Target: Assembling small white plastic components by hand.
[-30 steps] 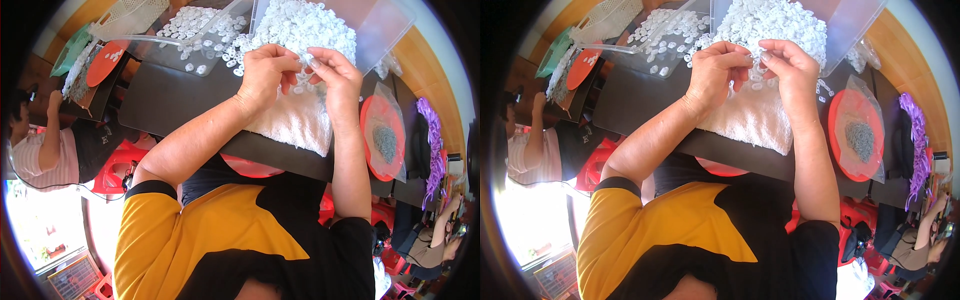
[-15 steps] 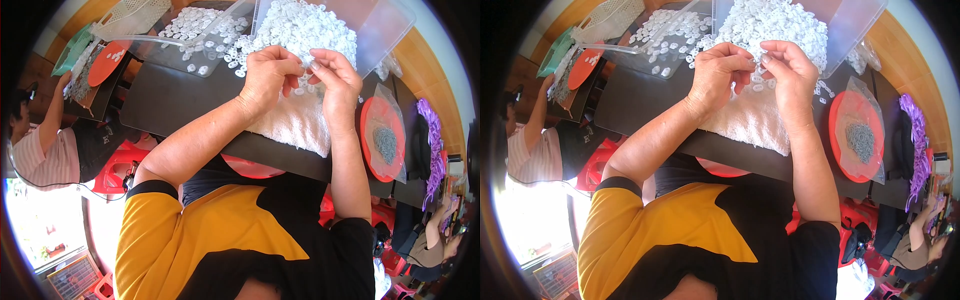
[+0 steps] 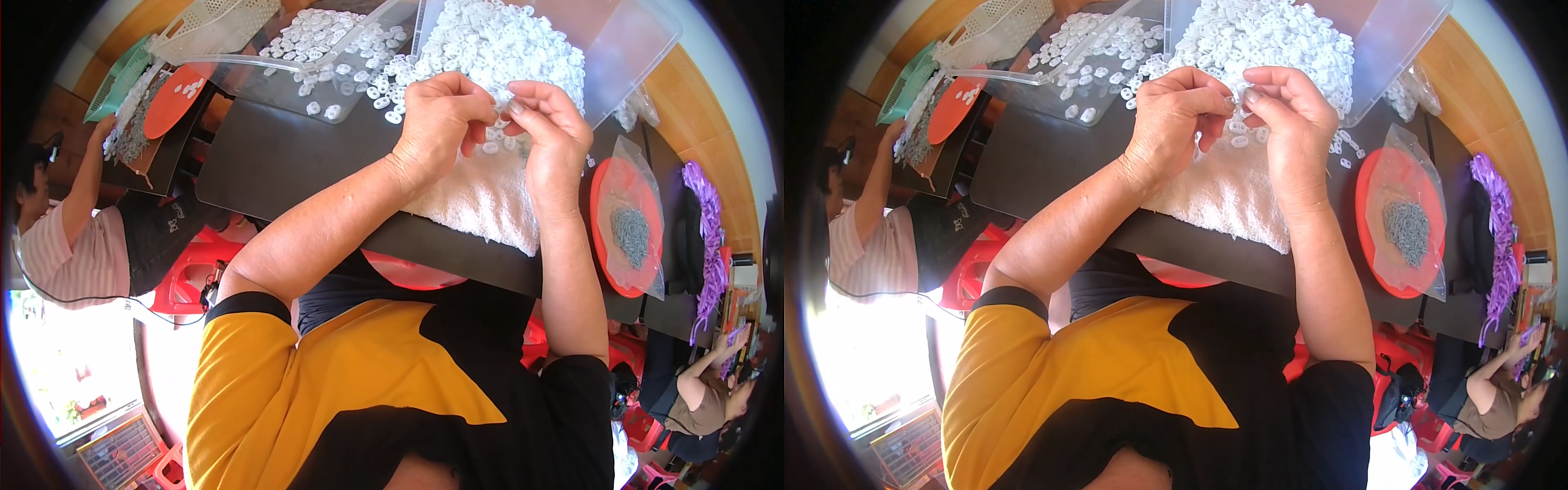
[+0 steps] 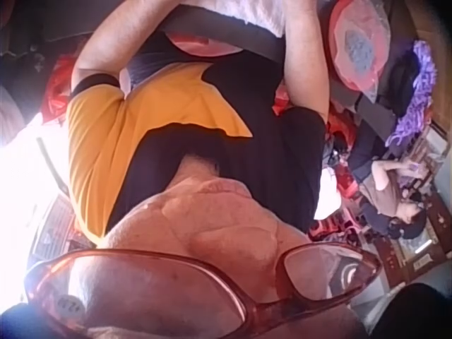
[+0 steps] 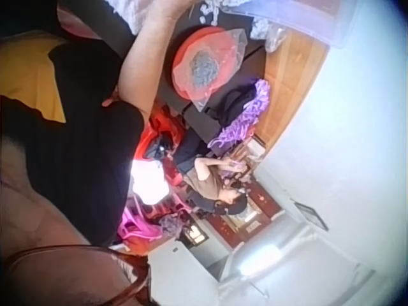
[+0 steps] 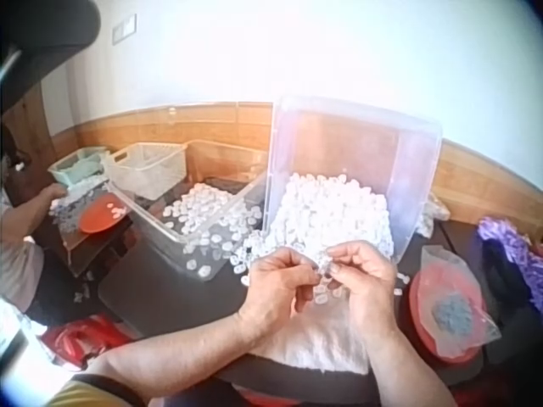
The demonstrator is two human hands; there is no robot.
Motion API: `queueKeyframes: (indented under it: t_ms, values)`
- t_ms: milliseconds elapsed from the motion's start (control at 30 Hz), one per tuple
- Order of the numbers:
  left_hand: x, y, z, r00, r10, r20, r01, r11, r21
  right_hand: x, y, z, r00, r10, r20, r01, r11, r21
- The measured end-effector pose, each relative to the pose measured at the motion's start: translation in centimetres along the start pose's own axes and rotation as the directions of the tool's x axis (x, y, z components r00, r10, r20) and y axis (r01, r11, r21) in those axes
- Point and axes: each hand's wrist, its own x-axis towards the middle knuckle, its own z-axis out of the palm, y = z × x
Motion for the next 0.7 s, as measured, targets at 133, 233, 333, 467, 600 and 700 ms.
queueKeyframes:
  t_ms: [133, 233, 333, 467, 600, 700]
  values:
    - [0.1, -0.1, -0.1, 1.0, -0.009, 0.001, 0.009, 1.0, -0.001, 0.0, 0.2, -0.1, 1.0, 0.002, -0.016, -0.002, 1.0, 0.0]
    - [0.2, -0.2, -0.1, 0.999, -0.039, 0.021, 0.039, 0.999, 0.002, -0.1, 0.3, 0.0, 1.0, -0.01, -0.02, 0.01, 1.0, -0.012]
    - [0.1, -0.1, 0.1, 0.992, -0.111, 0.053, 0.109, 0.994, 0.025, -0.2, 0.1, 0.1, 0.998, -0.043, -0.034, 0.042, 0.998, -0.048]
    - [0.1, 0.2, 0.1, 0.982, -0.168, 0.083, 0.158, 0.982, 0.106, -0.4, 0.4, 0.3, 0.997, -0.077, -0.022, 0.073, 0.988, -0.133]
    - [0.2, 0.2, -0.4, 0.975, -0.193, 0.11, 0.181, 0.977, 0.109, -0.5, 0.2, 0.4, 0.999, -0.03, -0.025, 0.028, 0.996, -0.081]
    - [-0.1, 0.2, -0.2, 0.972, -0.17, 0.162, 0.144, 0.977, 0.157, 0.6, 0.3, -0.8, 0.986, -0.008, -0.167, 0.014, 0.999, 0.038]
